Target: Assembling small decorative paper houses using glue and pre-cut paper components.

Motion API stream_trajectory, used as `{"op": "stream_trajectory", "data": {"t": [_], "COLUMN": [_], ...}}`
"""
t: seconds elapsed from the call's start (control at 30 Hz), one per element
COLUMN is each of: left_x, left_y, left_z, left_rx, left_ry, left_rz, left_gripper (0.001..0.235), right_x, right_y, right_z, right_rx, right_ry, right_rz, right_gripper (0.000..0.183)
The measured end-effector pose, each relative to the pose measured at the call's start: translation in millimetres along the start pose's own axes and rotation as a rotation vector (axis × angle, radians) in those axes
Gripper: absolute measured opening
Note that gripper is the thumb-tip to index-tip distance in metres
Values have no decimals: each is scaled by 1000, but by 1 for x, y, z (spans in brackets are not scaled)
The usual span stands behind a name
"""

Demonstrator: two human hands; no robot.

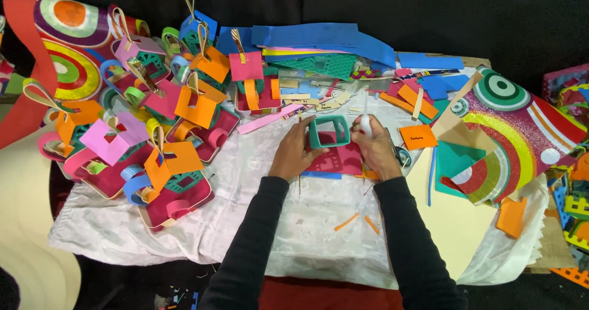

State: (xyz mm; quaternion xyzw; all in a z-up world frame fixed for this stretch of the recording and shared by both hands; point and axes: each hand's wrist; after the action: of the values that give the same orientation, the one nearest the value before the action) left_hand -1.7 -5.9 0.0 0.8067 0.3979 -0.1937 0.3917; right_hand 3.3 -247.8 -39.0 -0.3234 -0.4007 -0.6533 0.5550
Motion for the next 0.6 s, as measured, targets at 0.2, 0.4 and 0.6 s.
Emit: {"op": "stream_trajectory", "data": {"t": [0.2,0.4,0.6], "left_x": [4,5,-10], "left_y": [0,-2,3], "left_z": [1,5,-6], "left_rx": [-70,-10,52], "left_ry": [36,37,58], "left_rz": [79,125,82], "left_gripper": [81,78,91], "right_x": [-7,-3,13], "right_y": [2,-10,-18], "right_z": [15,35,51], "right_rx": [121,114,104], "right_ry": [75,138,106], "right_rz": [35,-33,-20], "right_gripper": [40,48,25]}}
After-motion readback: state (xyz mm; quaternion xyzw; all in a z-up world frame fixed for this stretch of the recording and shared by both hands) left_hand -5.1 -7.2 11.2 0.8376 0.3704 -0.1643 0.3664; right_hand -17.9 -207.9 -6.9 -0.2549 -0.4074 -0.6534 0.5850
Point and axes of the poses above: each hand's wrist, its own y-axis towards the middle knuckle, its own z-axis out of the palm, x = y × z, and after that the axes turned 3 degrees about y, right-handed
